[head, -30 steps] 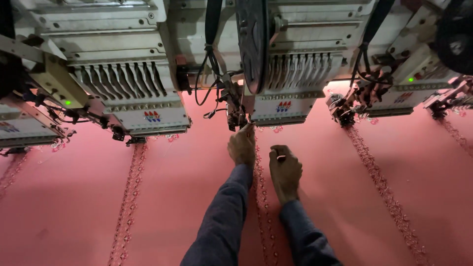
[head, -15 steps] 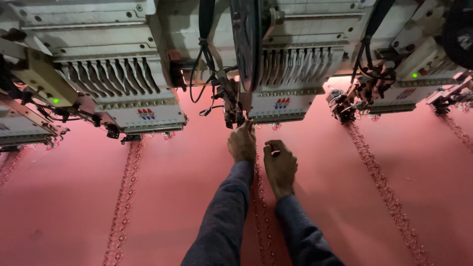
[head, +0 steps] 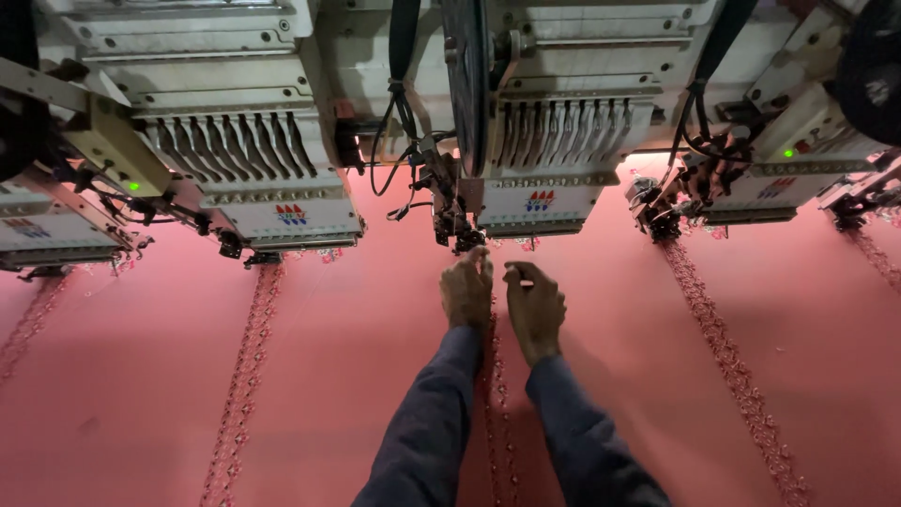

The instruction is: Monitoring and maintaining a multi-head embroidery machine by clearing thread snags and inspecting fabric

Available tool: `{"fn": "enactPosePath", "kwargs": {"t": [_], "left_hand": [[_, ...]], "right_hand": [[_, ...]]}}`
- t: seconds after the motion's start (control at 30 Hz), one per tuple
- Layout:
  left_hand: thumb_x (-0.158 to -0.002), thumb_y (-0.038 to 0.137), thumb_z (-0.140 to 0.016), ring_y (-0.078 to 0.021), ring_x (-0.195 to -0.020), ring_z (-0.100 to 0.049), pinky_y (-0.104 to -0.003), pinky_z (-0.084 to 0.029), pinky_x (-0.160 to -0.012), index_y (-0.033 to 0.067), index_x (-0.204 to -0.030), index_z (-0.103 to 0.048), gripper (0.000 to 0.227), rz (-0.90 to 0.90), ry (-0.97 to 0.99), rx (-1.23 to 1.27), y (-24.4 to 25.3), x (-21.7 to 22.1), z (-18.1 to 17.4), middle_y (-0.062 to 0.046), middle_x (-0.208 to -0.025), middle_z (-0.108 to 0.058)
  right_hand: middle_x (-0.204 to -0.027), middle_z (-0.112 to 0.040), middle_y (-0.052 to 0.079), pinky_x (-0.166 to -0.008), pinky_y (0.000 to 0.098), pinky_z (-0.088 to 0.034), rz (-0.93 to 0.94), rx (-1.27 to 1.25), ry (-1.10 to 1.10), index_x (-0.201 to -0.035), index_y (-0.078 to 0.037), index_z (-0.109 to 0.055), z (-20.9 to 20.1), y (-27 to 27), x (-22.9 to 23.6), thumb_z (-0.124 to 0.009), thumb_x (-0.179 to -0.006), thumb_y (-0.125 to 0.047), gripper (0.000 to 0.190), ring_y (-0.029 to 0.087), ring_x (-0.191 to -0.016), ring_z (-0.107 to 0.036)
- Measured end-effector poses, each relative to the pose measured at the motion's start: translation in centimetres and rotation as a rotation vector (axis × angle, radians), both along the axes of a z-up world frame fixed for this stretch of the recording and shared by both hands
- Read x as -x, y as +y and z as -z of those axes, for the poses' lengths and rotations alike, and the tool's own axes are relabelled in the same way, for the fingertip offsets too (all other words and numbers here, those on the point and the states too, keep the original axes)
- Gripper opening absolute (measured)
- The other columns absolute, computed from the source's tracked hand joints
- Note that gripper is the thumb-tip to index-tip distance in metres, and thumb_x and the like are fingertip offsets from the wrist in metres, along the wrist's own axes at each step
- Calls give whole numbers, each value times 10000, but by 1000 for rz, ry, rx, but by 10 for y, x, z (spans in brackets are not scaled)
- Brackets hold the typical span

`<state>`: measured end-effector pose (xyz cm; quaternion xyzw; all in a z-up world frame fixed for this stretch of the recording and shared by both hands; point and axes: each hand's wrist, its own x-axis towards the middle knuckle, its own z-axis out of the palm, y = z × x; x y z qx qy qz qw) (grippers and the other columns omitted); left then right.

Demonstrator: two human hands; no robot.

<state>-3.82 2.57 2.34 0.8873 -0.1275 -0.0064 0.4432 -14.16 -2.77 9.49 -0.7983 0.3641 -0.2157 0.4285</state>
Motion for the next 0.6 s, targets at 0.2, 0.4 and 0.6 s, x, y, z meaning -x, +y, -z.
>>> {"fn": "enactPosePath", "kwargs": {"t": [0.2, 0.4, 0.6], "left_hand": [[-940, 298, -632, -470, -787, -716, -579, -580, -756, 258, -1044, -767, 175, 25, -99, 117, 15, 32, -18, -229, -713, -707], [-932, 331, -676, -367, -698, -724, -510, -577, -686, 289, -1023, -771, 138, 9, -183, 259, 14, 43, -22, -174, -537, -594], [-927, 283, -706, -360, -721, -729, -500, -512, -613, 273, -1030, -791, 134, -53, -130, 466, 13, 29, -53, -129, -708, -735]], "right_hand": [[-801, -726, 77, -633, 346, -521, -140, -366, -78, -998, -109, -817, 28, -29, -35, -742, -895, -435, 351, 172, -710, -639], [-828, -592, 67, -669, 281, -447, -113, -579, -274, -1041, -65, -788, -5, -20, -14, -758, -922, -334, 296, 119, -793, -504], [-801, -620, 45, -520, 185, -412, -49, -606, -448, -1046, -38, -757, -38, -3, -30, -739, -916, -147, 170, 46, -642, -446]]}}
